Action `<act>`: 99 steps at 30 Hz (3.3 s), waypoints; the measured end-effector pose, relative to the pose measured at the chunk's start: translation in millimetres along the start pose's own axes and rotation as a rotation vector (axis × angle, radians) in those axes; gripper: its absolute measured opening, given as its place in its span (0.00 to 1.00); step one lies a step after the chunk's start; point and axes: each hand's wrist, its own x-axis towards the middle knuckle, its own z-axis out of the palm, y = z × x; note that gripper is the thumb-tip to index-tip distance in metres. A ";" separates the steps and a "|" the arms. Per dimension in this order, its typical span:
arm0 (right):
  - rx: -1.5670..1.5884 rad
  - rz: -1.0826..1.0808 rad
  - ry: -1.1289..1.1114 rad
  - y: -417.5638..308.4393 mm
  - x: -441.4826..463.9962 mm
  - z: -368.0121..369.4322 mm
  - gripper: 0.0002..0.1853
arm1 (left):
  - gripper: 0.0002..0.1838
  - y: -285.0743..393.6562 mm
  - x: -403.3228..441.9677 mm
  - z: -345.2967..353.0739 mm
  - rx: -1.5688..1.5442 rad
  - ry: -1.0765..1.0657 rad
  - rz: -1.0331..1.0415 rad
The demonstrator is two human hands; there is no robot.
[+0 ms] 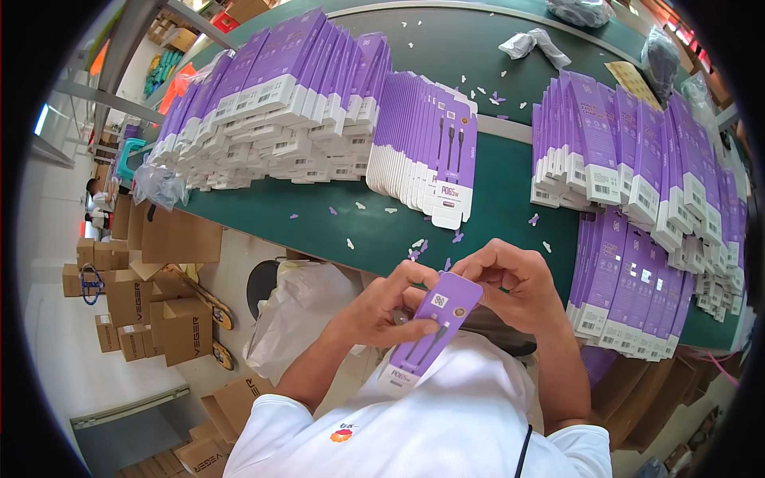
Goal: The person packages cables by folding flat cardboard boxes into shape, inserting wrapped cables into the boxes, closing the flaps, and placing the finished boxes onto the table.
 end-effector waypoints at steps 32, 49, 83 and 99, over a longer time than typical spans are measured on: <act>0.080 -0.096 0.196 -9.5 4.0 19.8 0.03 | 0.33 -10.7 3.7 5.3 0.628 0.254 0.184; -0.499 -0.531 0.304 -1.7 4.5 30.5 0.13 | 0.39 -20.8 3.5 16.9 0.583 0.326 0.272; -0.458 -0.509 0.296 24.4 23.8 38.5 0.25 | 0.29 -17.5 -3.2 10.8 0.053 0.406 0.154; -0.151 0.451 -0.193 -4.2 101.6 54.5 0.19 | 0.35 1.3 -26.7 -21.9 1.046 0.514 0.166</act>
